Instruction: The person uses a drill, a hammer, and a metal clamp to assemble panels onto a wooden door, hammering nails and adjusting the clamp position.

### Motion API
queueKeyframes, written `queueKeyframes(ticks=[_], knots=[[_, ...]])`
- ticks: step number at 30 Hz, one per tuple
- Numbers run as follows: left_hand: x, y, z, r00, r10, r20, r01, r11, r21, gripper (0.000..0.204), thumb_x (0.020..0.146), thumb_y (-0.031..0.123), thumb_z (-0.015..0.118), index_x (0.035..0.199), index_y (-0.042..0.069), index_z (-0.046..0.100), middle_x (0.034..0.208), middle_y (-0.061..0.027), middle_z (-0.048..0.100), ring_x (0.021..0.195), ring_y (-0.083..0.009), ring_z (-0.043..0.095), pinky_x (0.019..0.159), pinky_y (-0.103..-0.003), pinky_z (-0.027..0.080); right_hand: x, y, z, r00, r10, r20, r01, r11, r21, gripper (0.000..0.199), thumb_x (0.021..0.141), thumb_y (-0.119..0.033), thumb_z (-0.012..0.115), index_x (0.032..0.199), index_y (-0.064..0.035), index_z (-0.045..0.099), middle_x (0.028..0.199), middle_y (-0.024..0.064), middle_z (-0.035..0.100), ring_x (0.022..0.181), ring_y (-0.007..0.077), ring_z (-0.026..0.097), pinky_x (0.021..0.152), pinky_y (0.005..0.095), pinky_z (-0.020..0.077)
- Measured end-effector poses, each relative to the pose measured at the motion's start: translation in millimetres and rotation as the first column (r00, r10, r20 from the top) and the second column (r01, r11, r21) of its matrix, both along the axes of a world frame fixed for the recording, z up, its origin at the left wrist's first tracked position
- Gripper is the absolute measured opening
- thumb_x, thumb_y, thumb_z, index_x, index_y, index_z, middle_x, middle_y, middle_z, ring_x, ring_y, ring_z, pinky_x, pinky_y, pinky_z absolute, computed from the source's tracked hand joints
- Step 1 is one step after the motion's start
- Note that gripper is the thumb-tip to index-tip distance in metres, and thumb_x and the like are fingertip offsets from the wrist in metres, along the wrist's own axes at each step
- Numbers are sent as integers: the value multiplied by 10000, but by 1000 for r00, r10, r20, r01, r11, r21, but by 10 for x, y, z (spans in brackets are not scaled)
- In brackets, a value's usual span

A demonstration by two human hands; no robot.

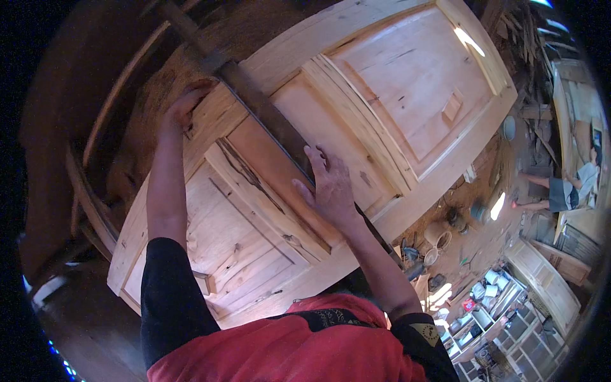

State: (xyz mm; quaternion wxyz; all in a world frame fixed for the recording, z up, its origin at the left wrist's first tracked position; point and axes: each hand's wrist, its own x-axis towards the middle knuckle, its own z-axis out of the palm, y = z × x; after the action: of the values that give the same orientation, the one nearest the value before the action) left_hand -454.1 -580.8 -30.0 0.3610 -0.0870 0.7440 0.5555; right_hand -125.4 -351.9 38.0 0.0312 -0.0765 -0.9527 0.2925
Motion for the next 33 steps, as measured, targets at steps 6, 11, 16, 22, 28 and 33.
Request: queueKeyframes(ticks=[6, 11, 16, 22, 28, 33], knots=[[-169, -241, -335, 994, -72, 77, 52, 973, 226, 328, 916, 223, 671, 1188, 43, 631, 1133, -85, 665, 1007, -184, 640, 857, -330, 537, -82, -110, -287, 991, -52, 126, 29, 984, 173, 853, 781, -323, 730, 1457, -4, 319, 1286, 212, 510, 1149, 390, 494, 975, 498, 390], [-246, -307, -540, 996, -63, 59, 45, 964, 262, 298, 902, 197, 686, 1155, 46, 647, 1085, -70, 681, 976, -179, 649, 830, -325, 549, -68, -103, -396, 998, -36, 50, 26, 982, 185, 829, 783, -300, 720, 1452, 1, 335, 1238, 205, 541, 1113, 385, 507, 950, 494, 403], [-227, -211, -504, 999, -25, -24, 27, 996, 88, 261, 882, 192, 703, 1098, 52, 664, 1051, -66, 680, 956, -166, 648, 815, -315, 549, -64, -79, -396, 999, -42, 8, 40, 980, 194, 803, 786, -283, 716, 1447, -4, 355, 1188, 201, 567, 1076, 381, 519, 928, 491, 413], [-240, -271, -526, 995, -96, -5, 96, 986, 139, 206, 884, 195, 700, 1044, 66, 681, 1008, -42, 677, 926, -144, 629, 794, -309, 523, -76, -117, -335, 998, -36, 49, 25, 978, 208, 767, 807, -290, 701, 1434, 10, 376, 1179, 202, 572, 1045, 385, 536, 915, 484, 424], [-278, -259, -525, 989, -143, 48, 130, 969, 210, 198, 892, 196, 705, 1052, 81, 684, 1008, -33, 673, 916, -139, 622, 787, -299, 515, -45, -116, -357, 996, -53, 68, 41, 987, 158, 804, 799, -300, 706, 1459, -14, 348, 1194, 204, 558, 1052, 385, 517, 915, 490, 414], [-203, -251, -427, 994, -89, 59, 74, 973, 217, 262, 884, 209, 713, 1111, 81, 681, 1100, -44, 666, 977, -159, 630, 810, -311, 528, 15, -62, -377, 999, -13, 29, 7, 982, 187, 819, 812, -296, 690, 1474, -1, 310, 1192, 207, 535, 1065, 386, 499, 950, 494, 398]])
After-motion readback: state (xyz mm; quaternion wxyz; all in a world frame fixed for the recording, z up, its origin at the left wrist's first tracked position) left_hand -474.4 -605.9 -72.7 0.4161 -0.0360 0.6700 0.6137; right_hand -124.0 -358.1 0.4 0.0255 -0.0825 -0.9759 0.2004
